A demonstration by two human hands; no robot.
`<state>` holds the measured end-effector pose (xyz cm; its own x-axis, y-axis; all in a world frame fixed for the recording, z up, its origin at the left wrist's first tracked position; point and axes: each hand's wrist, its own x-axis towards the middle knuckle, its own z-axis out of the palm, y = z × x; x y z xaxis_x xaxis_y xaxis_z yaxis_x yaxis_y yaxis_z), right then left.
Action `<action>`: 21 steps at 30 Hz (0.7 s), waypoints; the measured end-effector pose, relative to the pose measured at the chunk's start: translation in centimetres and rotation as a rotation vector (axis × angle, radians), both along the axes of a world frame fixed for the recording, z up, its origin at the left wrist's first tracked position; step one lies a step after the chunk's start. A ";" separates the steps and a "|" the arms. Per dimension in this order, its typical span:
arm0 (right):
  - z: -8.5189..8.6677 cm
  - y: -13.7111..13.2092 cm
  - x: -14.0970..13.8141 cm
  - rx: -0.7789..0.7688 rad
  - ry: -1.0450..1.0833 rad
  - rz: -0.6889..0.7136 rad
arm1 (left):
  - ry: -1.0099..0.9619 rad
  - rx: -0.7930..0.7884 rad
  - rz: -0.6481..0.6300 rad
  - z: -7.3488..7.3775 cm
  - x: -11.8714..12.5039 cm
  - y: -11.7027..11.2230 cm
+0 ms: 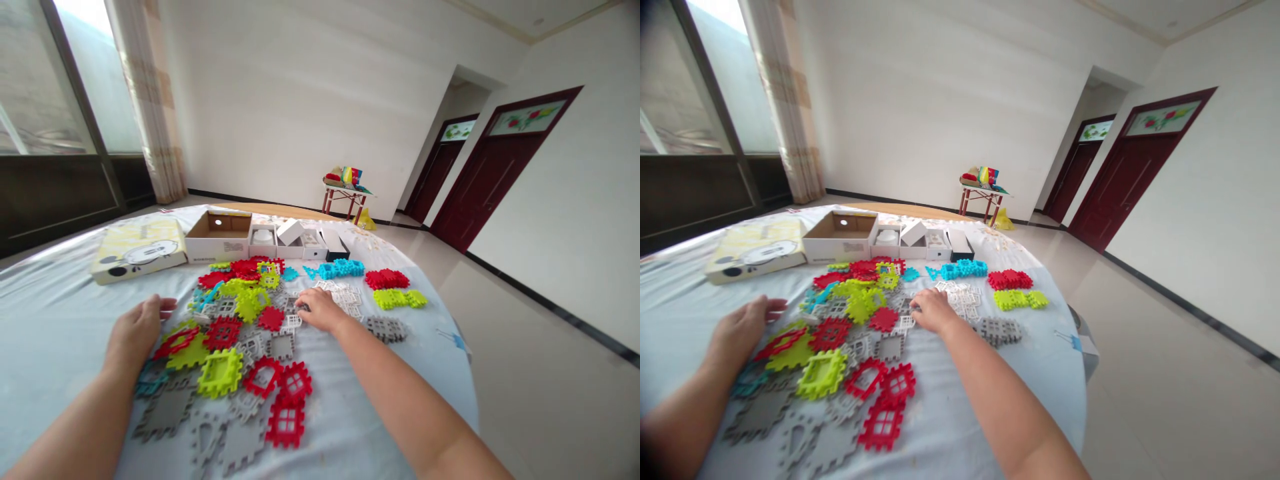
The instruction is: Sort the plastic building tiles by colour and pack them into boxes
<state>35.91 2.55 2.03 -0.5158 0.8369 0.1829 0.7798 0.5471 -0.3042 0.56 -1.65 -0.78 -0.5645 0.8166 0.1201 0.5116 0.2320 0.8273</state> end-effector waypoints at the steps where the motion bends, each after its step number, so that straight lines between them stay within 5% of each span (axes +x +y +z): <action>1: 0.0 0.0 0.0 0.007 0.002 -0.004 | 0.002 0.005 -0.001 0.1 0.1 -0.1; 16: 0.1 -1.3 0.6 0.016 0.034 0.095 | 0.083 -0.038 0.031 0.1 0.0 0.0; 21: 0.9 -1.9 2.4 0.101 0.142 -0.010 | 0.101 -0.047 0.026 -0.8 -0.8 0.5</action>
